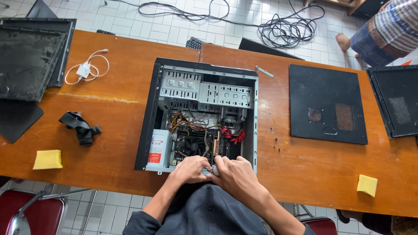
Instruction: Connecting internal cables and installing an expansion card into a desktop computer motherboard.
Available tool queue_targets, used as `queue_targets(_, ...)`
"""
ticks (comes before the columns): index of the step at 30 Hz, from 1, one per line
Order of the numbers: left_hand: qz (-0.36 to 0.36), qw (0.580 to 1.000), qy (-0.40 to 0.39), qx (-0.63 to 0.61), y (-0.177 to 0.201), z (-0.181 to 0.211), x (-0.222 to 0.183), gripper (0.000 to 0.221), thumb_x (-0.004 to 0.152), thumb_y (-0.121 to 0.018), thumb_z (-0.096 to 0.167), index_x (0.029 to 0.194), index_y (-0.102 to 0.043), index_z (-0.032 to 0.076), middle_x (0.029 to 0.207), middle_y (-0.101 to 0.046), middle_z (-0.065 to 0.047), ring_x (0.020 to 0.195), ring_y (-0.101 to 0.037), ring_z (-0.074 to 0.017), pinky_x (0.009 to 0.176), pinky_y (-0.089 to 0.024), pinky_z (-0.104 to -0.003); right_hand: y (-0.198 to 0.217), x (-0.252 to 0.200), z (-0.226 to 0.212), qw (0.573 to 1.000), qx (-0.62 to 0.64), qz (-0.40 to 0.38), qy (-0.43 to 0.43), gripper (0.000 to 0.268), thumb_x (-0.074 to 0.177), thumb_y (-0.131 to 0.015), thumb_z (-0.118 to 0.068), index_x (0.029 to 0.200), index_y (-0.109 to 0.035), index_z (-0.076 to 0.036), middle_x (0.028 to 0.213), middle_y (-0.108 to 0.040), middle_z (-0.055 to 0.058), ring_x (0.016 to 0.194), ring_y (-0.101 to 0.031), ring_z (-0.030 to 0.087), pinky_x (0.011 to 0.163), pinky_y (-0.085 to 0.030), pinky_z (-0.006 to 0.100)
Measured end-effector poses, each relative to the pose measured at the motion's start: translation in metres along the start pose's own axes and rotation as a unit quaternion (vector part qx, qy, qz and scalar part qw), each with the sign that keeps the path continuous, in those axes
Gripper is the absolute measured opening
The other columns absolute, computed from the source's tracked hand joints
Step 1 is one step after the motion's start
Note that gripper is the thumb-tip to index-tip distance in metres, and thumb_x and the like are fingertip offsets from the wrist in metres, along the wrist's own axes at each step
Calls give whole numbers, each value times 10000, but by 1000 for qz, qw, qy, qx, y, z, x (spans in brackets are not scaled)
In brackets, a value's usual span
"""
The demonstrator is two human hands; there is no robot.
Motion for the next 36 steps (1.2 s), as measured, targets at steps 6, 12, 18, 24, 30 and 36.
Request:
queue_targets(6, -6, 999, 17, -39, 20, 16, -9, 248, 797, -736, 361, 924, -737, 149, 1048, -718, -28, 944, -689, -295, 744, -523, -469, 8, 5, -4, 998, 36, 19, -49, 476, 1026, -536, -602, 911, -568, -141, 763, -644, 50, 591, -639, 255, 605, -460, 382)
queue_targets(12, -37, 996, 55, -52, 23, 18, -7, 470, 731, -780, 375, 1127, -716, 129, 1172, -739, -71, 1023, -696, -361, 820, -552, -500, 44, 4, -16, 990, 135, -29, 32, 456, 987, -640, -431, 1286, -509, -112, 1224, -558, 113, 871, -615, 318, 708, -423, 440)
queue_targets(18, -27, 999, 14, -11, 22, 18, -6, 361, 779, -769, 353, 957, -653, 61, 1005, -701, -87, 935, -681, -345, 752, -541, -500, 26, 0, -9, 989, 129, -47, 49, 337, 1004, -659, -362, 1248, -524, -174, 977, -556, 46, 696, -603, 268, 624, -464, 388)
queue_targets(24, -30, 999, 30, -32, 24, 21, -9, 267, 799, -675, 350, 975, -717, 154, 1051, -680, -48, 921, -674, -340, 714, -509, -504, -3, 6, -1, 997, 42, 14, -67, 477, 1003, -573, -622, 935, -527, -152, 693, -647, 15, 554, -660, 284, 594, -426, 402)
queue_targets(30, -33, 998, 16, -47, 29, 22, -9, 282, 768, -763, 373, 995, -740, 206, 1110, -716, -12, 983, -681, -310, 766, -529, -503, 30, 2, -15, 996, 91, -5, -10, 353, 928, -636, -359, 1162, -506, -128, 1131, -556, 107, 810, -603, 312, 708, -408, 460)
queue_targets(36, -32, 999, 10, -41, 31, 25, -10, 276, 811, -682, 363, 1000, -708, 164, 1047, -702, -53, 973, -674, -344, 766, -521, -517, 2, 0, -10, 997, 66, 37, -4, 216, 999, -664, -343, 966, -569, -152, 898, -552, 37, 672, -574, 202, 510, -444, 340)
Point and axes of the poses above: each hand's wrist, its own x-axis towards the middle knuckle, its own y-axis out of the back of the hand, z = x × y, the point moved 2 cm from there along x, towards the middle knuckle
